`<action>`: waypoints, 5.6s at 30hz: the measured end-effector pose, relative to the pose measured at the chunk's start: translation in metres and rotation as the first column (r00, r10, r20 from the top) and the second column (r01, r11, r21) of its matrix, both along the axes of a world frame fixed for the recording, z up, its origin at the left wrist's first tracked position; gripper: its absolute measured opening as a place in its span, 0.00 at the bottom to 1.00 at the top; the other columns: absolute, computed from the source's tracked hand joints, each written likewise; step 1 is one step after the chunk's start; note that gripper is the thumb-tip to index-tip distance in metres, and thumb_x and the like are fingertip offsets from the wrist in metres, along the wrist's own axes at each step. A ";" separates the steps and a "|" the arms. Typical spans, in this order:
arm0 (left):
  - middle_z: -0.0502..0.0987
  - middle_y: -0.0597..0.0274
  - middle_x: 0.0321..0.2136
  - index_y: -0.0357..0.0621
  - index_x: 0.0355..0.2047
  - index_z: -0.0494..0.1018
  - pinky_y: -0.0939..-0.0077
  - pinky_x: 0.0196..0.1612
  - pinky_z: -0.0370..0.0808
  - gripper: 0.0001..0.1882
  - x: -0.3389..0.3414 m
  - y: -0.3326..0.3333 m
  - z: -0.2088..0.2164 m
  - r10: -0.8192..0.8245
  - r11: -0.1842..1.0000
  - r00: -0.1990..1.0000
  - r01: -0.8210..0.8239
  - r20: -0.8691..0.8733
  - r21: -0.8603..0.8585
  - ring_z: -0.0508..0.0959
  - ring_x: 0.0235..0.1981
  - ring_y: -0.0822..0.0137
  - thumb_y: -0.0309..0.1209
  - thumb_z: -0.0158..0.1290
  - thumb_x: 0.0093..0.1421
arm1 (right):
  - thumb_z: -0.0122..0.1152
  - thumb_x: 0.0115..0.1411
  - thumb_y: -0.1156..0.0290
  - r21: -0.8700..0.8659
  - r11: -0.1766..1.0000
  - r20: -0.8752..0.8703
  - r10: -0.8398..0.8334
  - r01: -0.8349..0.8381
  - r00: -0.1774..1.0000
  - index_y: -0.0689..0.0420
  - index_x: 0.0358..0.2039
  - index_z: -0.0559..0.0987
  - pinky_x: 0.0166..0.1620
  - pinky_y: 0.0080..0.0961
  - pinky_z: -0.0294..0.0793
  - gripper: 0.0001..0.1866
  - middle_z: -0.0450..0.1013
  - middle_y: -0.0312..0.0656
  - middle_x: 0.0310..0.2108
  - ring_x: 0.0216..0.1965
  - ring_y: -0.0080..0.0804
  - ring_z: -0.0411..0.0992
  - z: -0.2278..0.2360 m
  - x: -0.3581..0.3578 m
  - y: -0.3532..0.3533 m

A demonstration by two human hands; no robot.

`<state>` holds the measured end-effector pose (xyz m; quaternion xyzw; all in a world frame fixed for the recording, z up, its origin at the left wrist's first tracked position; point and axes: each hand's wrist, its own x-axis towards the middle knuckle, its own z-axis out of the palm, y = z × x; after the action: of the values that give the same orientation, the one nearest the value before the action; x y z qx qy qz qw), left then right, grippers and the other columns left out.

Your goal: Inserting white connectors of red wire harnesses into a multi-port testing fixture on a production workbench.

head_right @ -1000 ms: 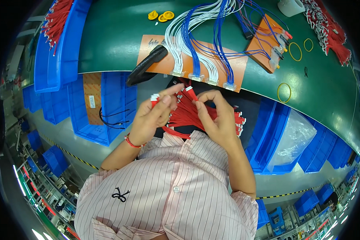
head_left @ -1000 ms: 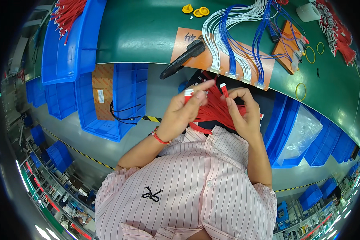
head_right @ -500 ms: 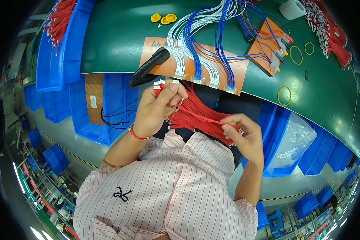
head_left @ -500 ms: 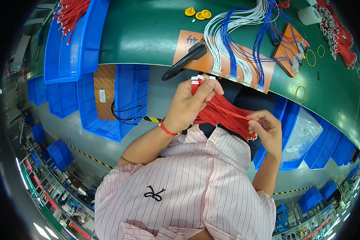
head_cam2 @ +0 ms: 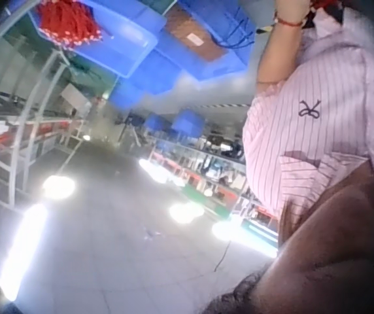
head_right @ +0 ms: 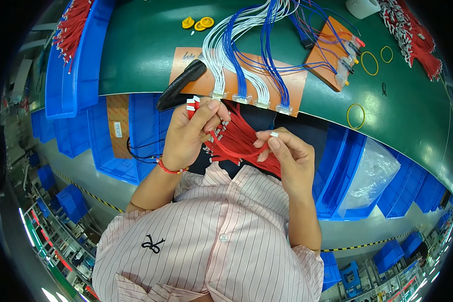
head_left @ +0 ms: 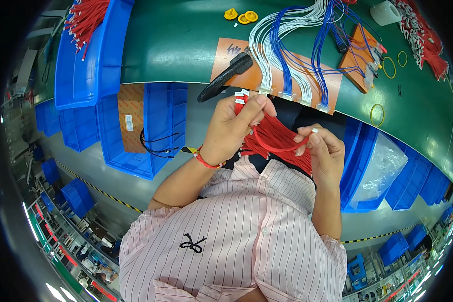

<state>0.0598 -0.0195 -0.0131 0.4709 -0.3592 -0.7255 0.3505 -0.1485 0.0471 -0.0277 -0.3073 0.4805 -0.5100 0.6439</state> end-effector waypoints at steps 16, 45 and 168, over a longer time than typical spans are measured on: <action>0.73 0.62 0.30 0.27 0.50 0.71 0.87 0.14 0.48 0.24 0.007 0.003 0.006 0.044 0.972 0.939 0.038 -0.341 0.231 0.51 0.10 0.85 0.40 0.37 0.72 | 0.55 0.68 0.66 -0.032 0.989 -0.304 -0.149 0.146 0.941 0.65 0.38 0.83 0.30 0.16 0.66 0.15 0.76 0.38 0.24 0.22 0.17 0.66 0.008 0.005 -0.019; 0.73 0.66 0.24 0.35 0.34 0.78 0.84 0.27 0.62 0.24 -0.002 -0.002 -0.002 -0.020 0.998 0.987 0.030 -0.160 0.058 0.66 0.24 0.80 0.45 0.43 0.70 | 0.47 0.69 0.64 -0.053 0.993 -0.162 -0.111 0.104 0.981 0.67 0.39 0.80 0.42 0.22 0.67 0.18 0.73 0.39 0.28 0.32 0.23 0.68 0.004 0.013 -0.015; 0.54 0.78 0.15 0.38 0.44 0.72 0.84 0.17 0.48 0.10 0.032 0.033 -0.008 0.169 0.927 0.885 0.007 -0.435 0.374 0.50 0.14 0.85 0.30 0.45 0.69 | 0.58 0.63 0.70 -0.023 0.951 -0.907 0.110 -0.308 0.407 0.64 0.36 0.79 0.39 0.28 0.72 0.10 0.75 0.45 0.28 0.31 0.29 0.73 -0.045 0.041 -0.050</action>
<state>0.0918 0.0138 -0.0210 0.3574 -0.1045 -0.8546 0.3620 -0.1072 -0.0026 -0.0723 -0.6468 0.6554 -0.2266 0.3174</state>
